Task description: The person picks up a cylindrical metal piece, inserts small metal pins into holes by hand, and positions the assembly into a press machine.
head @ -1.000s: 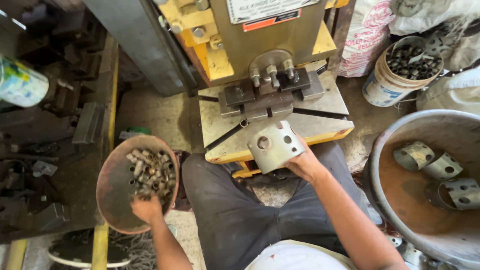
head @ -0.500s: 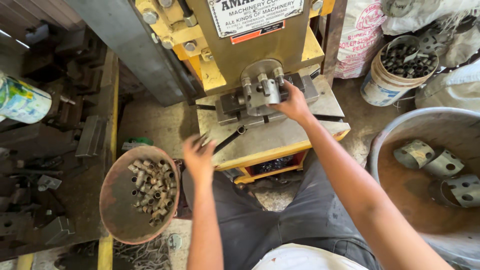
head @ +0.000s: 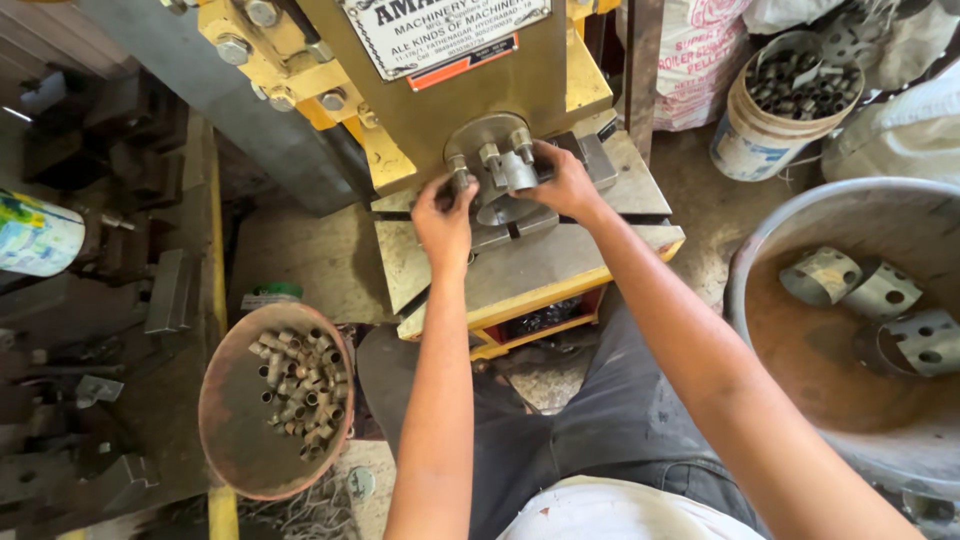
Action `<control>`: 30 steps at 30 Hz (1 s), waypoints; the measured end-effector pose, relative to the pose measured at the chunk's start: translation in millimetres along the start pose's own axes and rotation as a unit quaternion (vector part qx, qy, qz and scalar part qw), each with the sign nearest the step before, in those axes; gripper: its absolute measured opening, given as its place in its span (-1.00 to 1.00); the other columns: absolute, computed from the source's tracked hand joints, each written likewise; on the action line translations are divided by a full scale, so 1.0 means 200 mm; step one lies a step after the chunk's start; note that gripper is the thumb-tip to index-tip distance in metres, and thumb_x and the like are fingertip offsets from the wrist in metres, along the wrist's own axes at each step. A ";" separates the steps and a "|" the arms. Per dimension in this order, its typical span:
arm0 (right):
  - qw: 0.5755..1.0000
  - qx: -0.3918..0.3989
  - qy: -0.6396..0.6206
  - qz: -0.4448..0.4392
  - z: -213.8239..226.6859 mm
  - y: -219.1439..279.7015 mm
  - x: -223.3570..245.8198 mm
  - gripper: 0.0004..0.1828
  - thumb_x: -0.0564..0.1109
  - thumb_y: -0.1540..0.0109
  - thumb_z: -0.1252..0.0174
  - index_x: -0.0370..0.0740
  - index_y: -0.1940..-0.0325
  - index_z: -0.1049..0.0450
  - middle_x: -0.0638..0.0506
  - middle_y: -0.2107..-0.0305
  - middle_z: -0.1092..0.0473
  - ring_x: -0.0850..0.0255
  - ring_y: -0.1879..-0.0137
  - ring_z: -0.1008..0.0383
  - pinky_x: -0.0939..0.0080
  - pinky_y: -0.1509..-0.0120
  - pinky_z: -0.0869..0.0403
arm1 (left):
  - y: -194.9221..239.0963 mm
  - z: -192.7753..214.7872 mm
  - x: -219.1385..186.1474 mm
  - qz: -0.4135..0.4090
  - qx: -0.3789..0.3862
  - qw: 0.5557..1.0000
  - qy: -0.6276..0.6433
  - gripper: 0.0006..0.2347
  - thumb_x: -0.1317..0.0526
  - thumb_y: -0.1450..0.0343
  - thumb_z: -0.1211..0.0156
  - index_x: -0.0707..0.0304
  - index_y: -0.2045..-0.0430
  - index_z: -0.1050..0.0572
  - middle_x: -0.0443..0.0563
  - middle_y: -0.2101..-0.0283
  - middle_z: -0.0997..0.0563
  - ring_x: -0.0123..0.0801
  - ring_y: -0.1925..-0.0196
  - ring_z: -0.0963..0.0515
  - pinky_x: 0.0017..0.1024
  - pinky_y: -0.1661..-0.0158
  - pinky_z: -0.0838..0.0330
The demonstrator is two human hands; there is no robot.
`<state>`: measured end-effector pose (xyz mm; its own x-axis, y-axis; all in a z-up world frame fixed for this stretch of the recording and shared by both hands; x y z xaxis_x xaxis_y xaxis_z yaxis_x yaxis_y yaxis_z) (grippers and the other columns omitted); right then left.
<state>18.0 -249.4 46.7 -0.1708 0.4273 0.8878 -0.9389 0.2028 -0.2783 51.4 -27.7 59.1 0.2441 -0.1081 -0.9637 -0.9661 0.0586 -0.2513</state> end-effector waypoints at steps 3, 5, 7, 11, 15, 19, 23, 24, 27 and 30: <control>1.000 -0.011 -0.003 -0.002 -0.01 -0.02 -0.04 -0.14 -0.04 0.07 -0.57 -0.35 -0.25 -0.44 -0.15 0.05 -0.57 0.12 -0.05 -0.60 0.14 -0.17 -0.50 | -0.04 -0.04 0.00 -0.067 -0.009 0.996 -0.065 -0.83 0.35 -0.36 -0.42 0.50 0.26 -0.62 -0.05 0.30 -0.70 -0.51 0.25 -0.60 -0.48 0.12 -0.47; 1.000 -0.017 0.011 -0.021 -0.03 -0.01 -0.08 -0.10 -0.02 0.08 -0.57 -0.34 -0.28 -0.42 -0.16 0.03 -0.56 0.11 -0.04 -0.61 0.14 -0.16 -0.51 | -0.09 -0.05 0.06 -0.078 -0.031 0.994 -0.066 -0.80 0.33 -0.30 -0.46 0.50 0.35 -0.56 -0.02 0.36 -0.66 -0.51 0.32 -0.53 -0.45 0.21 -0.44; 0.999 -0.021 0.018 -0.027 -0.03 -0.02 -0.10 -0.07 -0.01 0.09 -0.57 -0.33 -0.31 -0.40 -0.17 0.02 -0.55 0.10 -0.05 -0.61 0.14 -0.17 -0.51 | -0.14 -0.05 0.16 -0.051 -0.051 0.992 -0.100 -0.77 0.30 -0.29 -0.50 0.52 0.47 -0.51 0.04 0.43 -0.60 -0.47 0.39 -0.45 -0.40 0.29 -0.40; 0.999 -0.023 0.023 -0.031 -0.03 -0.02 -0.14 -0.02 0.01 0.11 -0.58 -0.33 -0.33 -0.38 -0.19 -0.03 -0.53 0.07 -0.10 -0.60 0.13 -0.21 -0.51 | -0.19 -0.02 0.36 0.020 -0.075 0.987 -0.142 -0.71 0.29 -0.35 -0.49 0.59 0.57 -0.46 0.11 0.52 -0.51 -0.39 0.44 -0.38 -0.32 0.37 -0.33; 0.999 -0.030 0.031 -0.021 -0.02 -0.03 -0.14 -0.02 0.04 0.11 -0.58 -0.33 -0.32 -0.39 -0.23 -0.08 -0.50 0.03 -0.15 -0.57 0.11 -0.25 -0.48 | -0.17 -0.08 0.20 -0.098 -0.052 0.988 -0.110 -0.87 0.33 -0.36 -0.31 0.49 0.38 -0.54 0.02 0.40 -0.64 -0.46 0.36 -0.59 -0.42 0.28 -0.46; 0.998 -0.029 0.053 -0.027 -0.02 -0.02 -0.12 -0.04 0.04 0.10 -0.58 -0.33 -0.31 -0.40 -0.25 -0.10 -0.48 -0.02 -0.20 -0.52 0.09 -0.26 -0.45 | -0.13 -0.18 0.07 -0.071 0.049 0.993 -0.074 -0.84 0.31 -0.35 -0.38 0.48 0.34 -0.61 0.07 0.35 -0.70 -0.44 0.33 -0.62 -0.40 0.25 -0.46; 0.998 -0.027 0.042 -0.023 0.00 -0.01 -0.05 -0.09 0.02 0.06 -0.55 -0.32 -0.30 -0.41 -0.23 -0.10 -0.49 -0.02 -0.21 -0.53 0.09 -0.28 -0.45 | -0.15 -0.20 -0.01 -0.063 0.064 0.983 -0.162 -0.86 0.29 -0.36 -0.37 0.41 0.32 -0.66 0.06 0.36 -0.73 -0.42 0.35 -0.66 -0.39 0.27 -0.47; 0.999 -0.023 0.032 -0.024 0.01 0.00 -0.04 -0.11 0.02 0.05 -0.53 -0.31 -0.31 -0.41 -0.22 -0.11 -0.49 -0.01 -0.21 -0.54 0.10 -0.28 -0.46 | -0.16 -0.19 0.01 -0.040 0.065 0.980 -0.186 -0.87 0.28 -0.37 -0.37 0.39 0.32 -0.68 0.07 0.39 -0.74 -0.41 0.37 -0.66 -0.39 0.29 -0.47; 0.998 -0.019 0.001 -0.053 0.01 0.01 -0.05 -0.13 0.03 0.03 -0.49 -0.29 -0.31 -0.40 -0.19 -0.10 -0.50 0.03 -0.19 -0.57 0.12 -0.28 -0.48 | -0.16 -0.20 -0.04 -0.079 0.097 0.983 -0.135 -0.84 0.25 -0.40 -0.26 0.34 0.28 -0.68 0.05 0.34 -0.75 -0.43 0.32 -0.66 -0.40 0.26 -0.48; 0.999 -0.033 0.033 -0.027 0.03 0.01 -0.02 -0.11 0.02 0.02 -0.54 -0.32 -0.32 -0.40 -0.24 -0.10 -0.49 -0.01 -0.24 -0.51 0.07 -0.30 -0.44 | -0.19 -0.17 0.01 -0.041 0.076 0.973 -0.215 -0.77 0.17 -0.35 -0.42 0.42 0.34 -0.66 0.12 0.50 -0.68 -0.35 0.47 -0.58 -0.35 0.34 -0.44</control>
<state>15.1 -255.2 44.1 -0.0985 0.4715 0.8764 -0.9238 0.2840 -0.2566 84.7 -64.0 70.0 0.3642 0.3047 -0.8800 -0.9262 0.2174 -0.3080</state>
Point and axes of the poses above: each hand's wrist, its own y-axis away from the middle knuckle, its own z-axis out of the back of the hand, x = y × z, the point moved 10 cm from there along -y, towards the middle knuckle
